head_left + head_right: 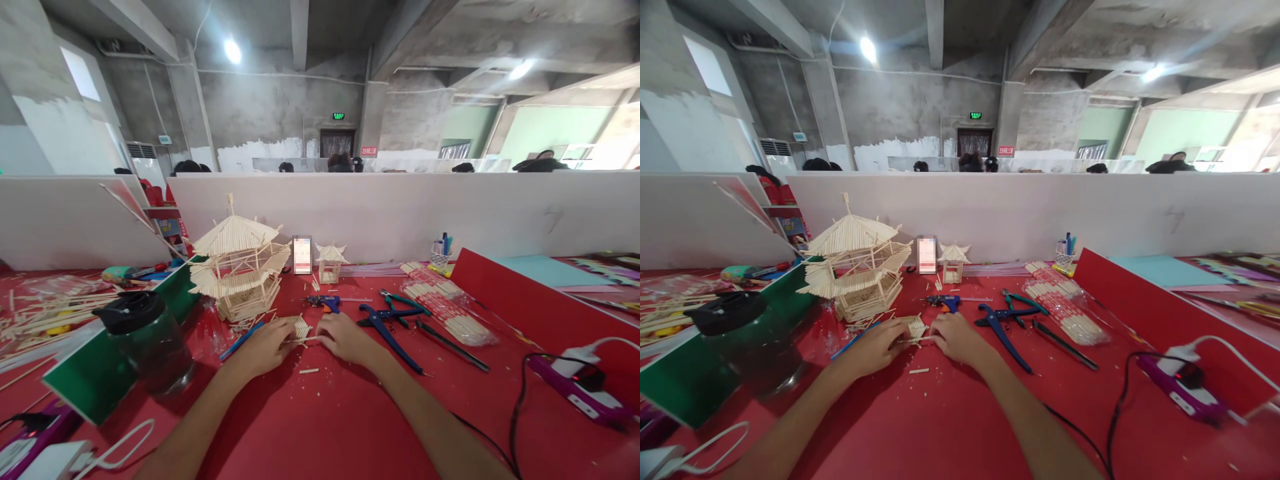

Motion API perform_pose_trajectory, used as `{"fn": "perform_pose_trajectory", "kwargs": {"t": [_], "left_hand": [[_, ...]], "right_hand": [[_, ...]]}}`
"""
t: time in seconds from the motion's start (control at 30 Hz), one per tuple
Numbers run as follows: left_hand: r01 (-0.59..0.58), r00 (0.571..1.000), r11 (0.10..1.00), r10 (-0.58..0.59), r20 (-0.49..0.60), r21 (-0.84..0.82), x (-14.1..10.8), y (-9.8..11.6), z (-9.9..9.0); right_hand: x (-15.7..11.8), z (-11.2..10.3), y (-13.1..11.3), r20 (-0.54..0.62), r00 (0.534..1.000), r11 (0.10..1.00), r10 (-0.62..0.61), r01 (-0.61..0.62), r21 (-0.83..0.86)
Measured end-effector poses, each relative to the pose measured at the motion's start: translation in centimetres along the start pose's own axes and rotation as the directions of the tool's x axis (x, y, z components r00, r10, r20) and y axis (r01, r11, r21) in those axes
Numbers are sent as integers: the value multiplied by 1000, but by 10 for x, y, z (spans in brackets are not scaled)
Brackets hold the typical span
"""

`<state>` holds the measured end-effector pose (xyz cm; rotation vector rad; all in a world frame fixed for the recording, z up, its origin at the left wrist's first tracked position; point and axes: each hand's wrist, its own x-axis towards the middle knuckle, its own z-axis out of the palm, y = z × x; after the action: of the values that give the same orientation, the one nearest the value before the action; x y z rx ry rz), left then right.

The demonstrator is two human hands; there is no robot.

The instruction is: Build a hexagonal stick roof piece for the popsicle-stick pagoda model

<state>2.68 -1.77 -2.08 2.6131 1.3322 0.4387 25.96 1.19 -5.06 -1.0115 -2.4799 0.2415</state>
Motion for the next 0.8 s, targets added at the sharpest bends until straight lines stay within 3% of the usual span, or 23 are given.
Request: {"fn": "perform_pose_trajectory", "kwargs": {"t": [0.1,0.3,0.4,0.53,0.7,0.8], "left_hand": [[-17,999,999,16,-34,-44,1,3,0],[-8,997,952,-16,-79,-306,7,15,-4],[35,998,886,-56,-32,-463,8,18,-5],[86,996,731,-52,70,-677,7,16,-3],[170,982,633,-49,180,-755,5,12,1],[177,983,629,-76,167,-757,6,11,3]], "right_hand": [[0,-1,2,-31,999,1000,-12,12,-14],[3,-5,-4,-96,993,988,-74,59,-143],[3,-9,-5,-139,985,982,-107,83,-168],[2,-10,-4,-193,969,983,-152,127,-136],[3,-11,-8,-242,954,984,-176,171,-44],[2,-20,-1,-300,951,997,-76,77,-9]]}}
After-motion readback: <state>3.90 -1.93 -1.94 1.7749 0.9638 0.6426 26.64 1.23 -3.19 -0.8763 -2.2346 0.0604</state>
